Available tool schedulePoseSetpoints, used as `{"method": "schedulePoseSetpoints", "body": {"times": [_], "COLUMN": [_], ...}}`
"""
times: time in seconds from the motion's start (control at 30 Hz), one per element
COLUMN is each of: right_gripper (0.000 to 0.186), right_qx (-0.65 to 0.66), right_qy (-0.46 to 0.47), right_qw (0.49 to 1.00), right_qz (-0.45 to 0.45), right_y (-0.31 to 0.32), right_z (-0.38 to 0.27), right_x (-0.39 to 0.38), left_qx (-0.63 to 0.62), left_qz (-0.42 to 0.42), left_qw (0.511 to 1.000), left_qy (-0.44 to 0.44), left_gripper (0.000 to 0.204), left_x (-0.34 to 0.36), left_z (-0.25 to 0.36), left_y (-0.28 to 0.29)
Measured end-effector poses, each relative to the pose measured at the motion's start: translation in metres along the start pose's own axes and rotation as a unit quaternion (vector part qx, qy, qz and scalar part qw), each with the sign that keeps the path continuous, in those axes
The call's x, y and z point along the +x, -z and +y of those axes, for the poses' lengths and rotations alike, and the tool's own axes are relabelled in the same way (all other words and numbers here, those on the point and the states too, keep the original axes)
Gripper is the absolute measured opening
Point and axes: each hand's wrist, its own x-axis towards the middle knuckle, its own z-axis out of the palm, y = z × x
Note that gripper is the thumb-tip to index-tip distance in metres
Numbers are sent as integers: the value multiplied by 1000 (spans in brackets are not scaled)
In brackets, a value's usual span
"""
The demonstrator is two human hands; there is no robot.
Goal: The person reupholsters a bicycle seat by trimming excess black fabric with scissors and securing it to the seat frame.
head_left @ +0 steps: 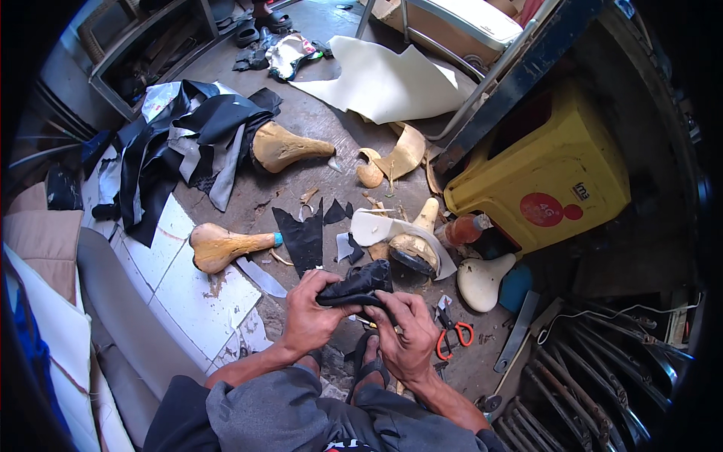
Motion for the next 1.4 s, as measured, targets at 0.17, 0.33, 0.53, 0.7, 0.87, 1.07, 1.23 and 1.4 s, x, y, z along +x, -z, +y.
{"method": "schedulePoseSetpoints", "body": {"times": [0.17, 0.33, 0.53, 0.7, 0.87, 1.07, 1.23, 1.4], "right_gripper": [30, 28, 29, 29, 27, 29, 36, 31], "right_qx": [25, 33, 42, 101, 136, 100, 73, 91], "right_qy": [-1, -2, 10, -4, -9, -25, -21, -49], "right_qw": [1000, 999, 999, 995, 990, 995, 997, 994], "right_qz": [9, 33, 13, 3, -22, -6, 14, 37], "right_y": [-1, -1, -1, 1, 6, 3, 2, -4], "right_z": [1, 1, 6, 9, 9, 0, 0, -1], "right_x": [1, 6, 6, 4, 4, 4, 6, 6], "left_qx": [-3, -72, -95, -60, -7, 29, 18, 45], "left_qz": [-2, -1, -47, -56, -52, -45, -11, 41], "left_qw": [1000, 997, 992, 996, 998, 995, 998, 996], "left_qy": [15, 34, 70, 34, -33, -83, -64, -70], "left_gripper": [43, 41, 41, 40, 41, 40, 40, 41], "left_x": [0, 2, -1, 3, 3, 3, 1, -4], "left_z": [-2, -13, -20, -9, 3, 4, 1, 2], "left_y": [-1, -4, 2, 3, 5, 3, -1, -8]}}
